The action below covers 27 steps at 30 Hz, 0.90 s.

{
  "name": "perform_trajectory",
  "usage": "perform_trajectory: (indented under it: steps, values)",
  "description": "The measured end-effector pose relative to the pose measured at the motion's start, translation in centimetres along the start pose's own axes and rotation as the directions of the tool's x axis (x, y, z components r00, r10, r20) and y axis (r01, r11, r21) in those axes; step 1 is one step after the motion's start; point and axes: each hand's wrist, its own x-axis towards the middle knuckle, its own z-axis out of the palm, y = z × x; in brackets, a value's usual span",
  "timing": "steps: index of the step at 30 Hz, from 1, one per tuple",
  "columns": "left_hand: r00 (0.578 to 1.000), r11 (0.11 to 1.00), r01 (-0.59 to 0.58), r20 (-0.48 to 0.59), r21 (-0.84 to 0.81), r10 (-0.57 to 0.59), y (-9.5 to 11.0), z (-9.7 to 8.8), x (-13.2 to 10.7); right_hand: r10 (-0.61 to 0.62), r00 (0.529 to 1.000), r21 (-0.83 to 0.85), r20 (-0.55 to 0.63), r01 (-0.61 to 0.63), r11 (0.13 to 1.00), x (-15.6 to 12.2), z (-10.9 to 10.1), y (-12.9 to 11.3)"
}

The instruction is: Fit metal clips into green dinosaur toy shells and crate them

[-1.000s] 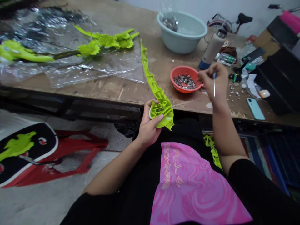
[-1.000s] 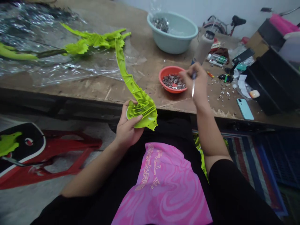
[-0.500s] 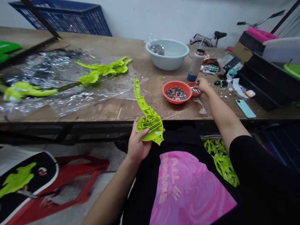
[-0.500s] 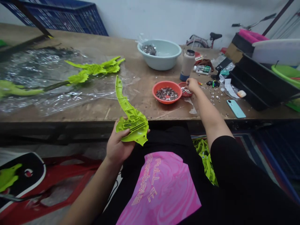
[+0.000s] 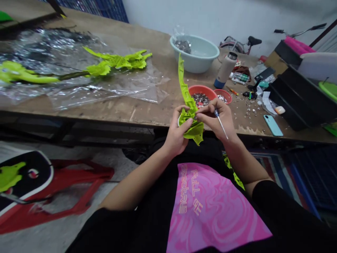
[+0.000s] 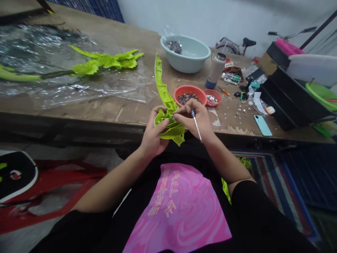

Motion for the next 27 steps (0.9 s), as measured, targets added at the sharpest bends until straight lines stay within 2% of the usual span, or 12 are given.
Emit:
perform_trajectory:
  steps: [2,4,7,9,10,12,14,17,20,22,27]
  values:
    - [1.0,0.999,-0.001,0.01,-0.035,0.002,0.0,0.2,-0.2,-0.019,1.0,0.006,-0.011,0.019,1.0,-1.5,1.2,-0.7]
    - [1.0,0.996,0.027,0.016,-0.083,-0.025,0.1,0.1,-0.5,-0.053,0.998,0.021,0.022,0.052,0.998,-2.3,1.6,-0.8]
    - [0.995,0.987,0.087,0.052,-0.133,-0.081,0.5,0.0,-1.0,-0.13,0.984,0.009,0.122,0.13,0.991,-2.6,1.2,-0.3]
    - [0.989,0.982,0.13,0.089,-0.139,-0.118,0.9,-0.1,-1.2,-0.218,0.96,-0.058,0.173,0.231,0.971,-2.5,0.6,0.0]
    - [0.983,0.978,0.163,0.108,-0.133,-0.149,1.2,-0.2,-1.3,-0.283,0.938,-0.099,0.202,0.307,0.947,-2.3,0.3,0.1]
    - [0.956,0.957,0.263,0.162,-0.119,-0.243,1.8,-0.5,-1.3,-0.424,0.86,-0.147,0.285,0.476,0.867,-1.9,-0.4,0.0]
    - [0.904,0.919,0.381,0.25,-0.102,-0.347,2.5,-1.2,-1.2,-0.522,0.767,-0.139,0.374,0.603,0.786,-1.4,-1.0,-0.4]
    - [0.812,0.871,0.489,0.394,-0.053,-0.432,3.0,-2.5,-1.0,-0.55,0.661,-0.115,0.51,0.686,0.718,-0.4,-1.3,-1.0]
    - [0.772,0.852,0.524,0.427,-0.005,-0.472,3.1,-3.3,-0.8,-0.578,0.547,-0.104,0.605,0.774,0.624,0.4,-1.1,-1.4]
    - [0.767,0.846,0.534,0.418,0.006,-0.487,3.0,-3.5,-0.6,-0.591,0.511,-0.104,0.625,0.804,0.585,0.8,-0.8,-1.3]
    - [0.758,0.837,0.547,0.425,0.0,-0.495,2.7,-3.5,-0.6,-0.563,0.517,-0.101,0.645,0.788,0.608,1.0,-0.3,-0.8]
